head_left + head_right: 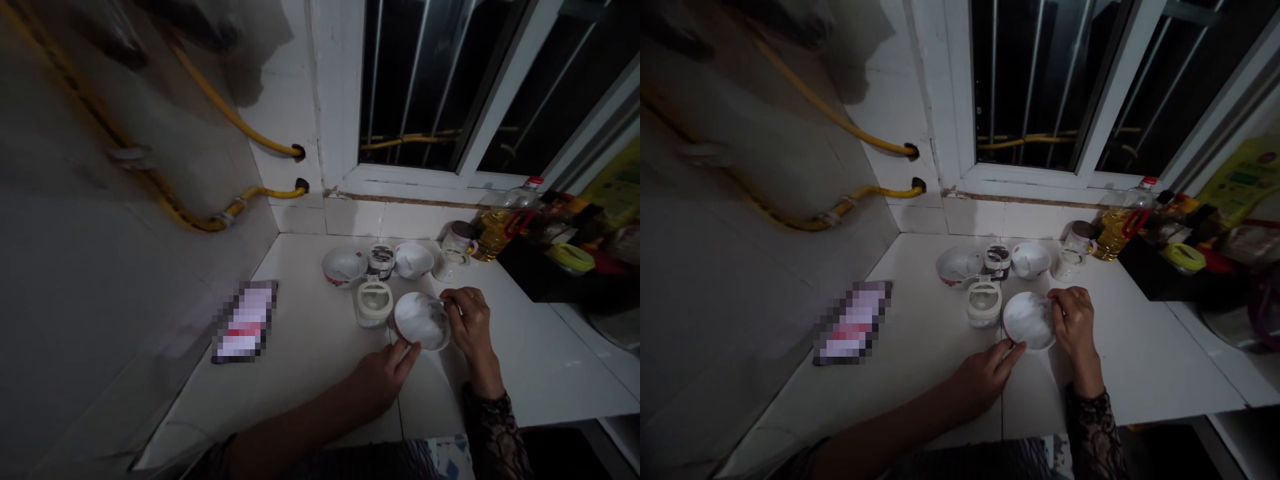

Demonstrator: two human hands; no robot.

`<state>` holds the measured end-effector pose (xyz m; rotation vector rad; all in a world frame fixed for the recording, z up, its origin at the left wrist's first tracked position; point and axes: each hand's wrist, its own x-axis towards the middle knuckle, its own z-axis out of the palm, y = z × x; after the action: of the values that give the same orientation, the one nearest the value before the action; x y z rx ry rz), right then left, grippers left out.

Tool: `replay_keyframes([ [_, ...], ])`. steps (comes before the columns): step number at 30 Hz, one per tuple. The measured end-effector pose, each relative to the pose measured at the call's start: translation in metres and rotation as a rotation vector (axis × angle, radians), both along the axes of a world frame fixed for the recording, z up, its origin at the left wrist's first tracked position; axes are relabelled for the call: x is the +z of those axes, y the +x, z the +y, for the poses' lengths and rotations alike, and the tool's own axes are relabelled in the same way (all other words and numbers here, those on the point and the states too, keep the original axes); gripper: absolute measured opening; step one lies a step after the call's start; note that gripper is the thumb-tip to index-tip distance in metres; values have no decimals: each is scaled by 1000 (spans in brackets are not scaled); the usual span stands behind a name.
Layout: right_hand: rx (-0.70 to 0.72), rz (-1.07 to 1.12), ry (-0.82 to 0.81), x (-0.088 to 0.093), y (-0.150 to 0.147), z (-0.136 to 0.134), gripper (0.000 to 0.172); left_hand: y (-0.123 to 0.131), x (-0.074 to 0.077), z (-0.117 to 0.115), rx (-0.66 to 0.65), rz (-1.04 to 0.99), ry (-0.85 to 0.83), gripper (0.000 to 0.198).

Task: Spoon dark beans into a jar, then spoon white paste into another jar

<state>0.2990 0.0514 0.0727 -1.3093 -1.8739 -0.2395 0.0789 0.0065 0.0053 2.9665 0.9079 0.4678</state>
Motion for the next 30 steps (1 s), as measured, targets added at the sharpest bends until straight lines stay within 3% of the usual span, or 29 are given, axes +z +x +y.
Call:
replay_keyframes([
  [6,53,-57,-247,-4,-12,4,20,1,-4,0,18,-29,27,58],
  [15,31,360,-540,-7,-21,5,20,0,-3,0,4,-51,44,56],
  [21,-36,778,-585,-3,-18,6,18,1,-2,0,11,-38,47,57],
  [30,-33,971,-652,5,-18,7,16,1,-5,1,5,-49,40,58],
])
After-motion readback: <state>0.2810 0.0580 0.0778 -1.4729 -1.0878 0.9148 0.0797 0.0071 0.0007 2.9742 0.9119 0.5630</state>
